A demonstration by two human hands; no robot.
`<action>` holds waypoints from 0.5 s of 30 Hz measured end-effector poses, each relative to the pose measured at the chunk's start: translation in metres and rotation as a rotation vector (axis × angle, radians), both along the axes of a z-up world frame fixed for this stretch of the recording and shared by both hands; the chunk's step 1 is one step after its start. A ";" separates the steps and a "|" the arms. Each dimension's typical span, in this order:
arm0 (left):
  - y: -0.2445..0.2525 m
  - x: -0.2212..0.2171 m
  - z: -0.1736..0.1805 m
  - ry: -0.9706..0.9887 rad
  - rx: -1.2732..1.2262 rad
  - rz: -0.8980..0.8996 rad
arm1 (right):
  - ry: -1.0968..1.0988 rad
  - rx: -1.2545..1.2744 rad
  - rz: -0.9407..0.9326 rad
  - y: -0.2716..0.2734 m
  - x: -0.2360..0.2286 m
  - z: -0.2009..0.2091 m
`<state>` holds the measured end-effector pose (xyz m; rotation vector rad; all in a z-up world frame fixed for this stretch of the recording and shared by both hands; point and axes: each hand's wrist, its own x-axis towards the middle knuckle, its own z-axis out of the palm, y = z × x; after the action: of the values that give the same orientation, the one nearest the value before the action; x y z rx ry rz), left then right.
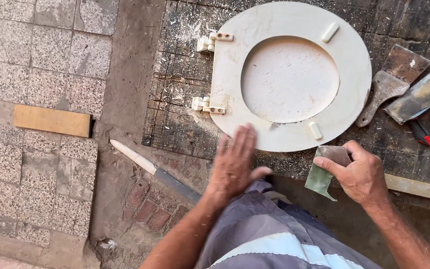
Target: Sanding and painting a toilet seat on a workbench
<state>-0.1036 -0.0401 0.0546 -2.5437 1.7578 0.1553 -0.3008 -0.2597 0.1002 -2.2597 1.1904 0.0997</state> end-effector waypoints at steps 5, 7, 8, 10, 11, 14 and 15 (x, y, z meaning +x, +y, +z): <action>0.026 0.027 0.003 0.004 -0.108 0.207 | 0.091 0.052 -0.067 -0.001 -0.006 0.001; 0.024 0.023 0.001 0.071 -0.212 0.249 | 0.097 0.044 -0.055 -0.002 -0.010 0.000; 0.022 0.017 -0.003 0.004 -0.101 0.248 | 0.100 0.046 -0.063 -0.002 -0.011 0.000; 0.014 0.003 -0.006 -0.065 0.008 0.247 | 0.100 0.047 -0.070 -0.004 -0.012 0.000; 0.011 -0.007 -0.003 -0.054 -0.013 0.193 | 0.105 0.047 -0.069 -0.005 -0.013 -0.002; 0.006 -0.026 0.006 0.055 -0.126 0.135 | 0.105 0.050 -0.070 -0.006 -0.013 -0.002; 0.005 -0.031 0.009 0.155 -0.221 0.133 | 0.101 0.051 -0.070 -0.007 -0.012 -0.001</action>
<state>-0.1348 -0.0347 0.0635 -2.8800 1.7447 0.1772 -0.3131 -0.2667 0.0990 -2.1889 1.3031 0.2164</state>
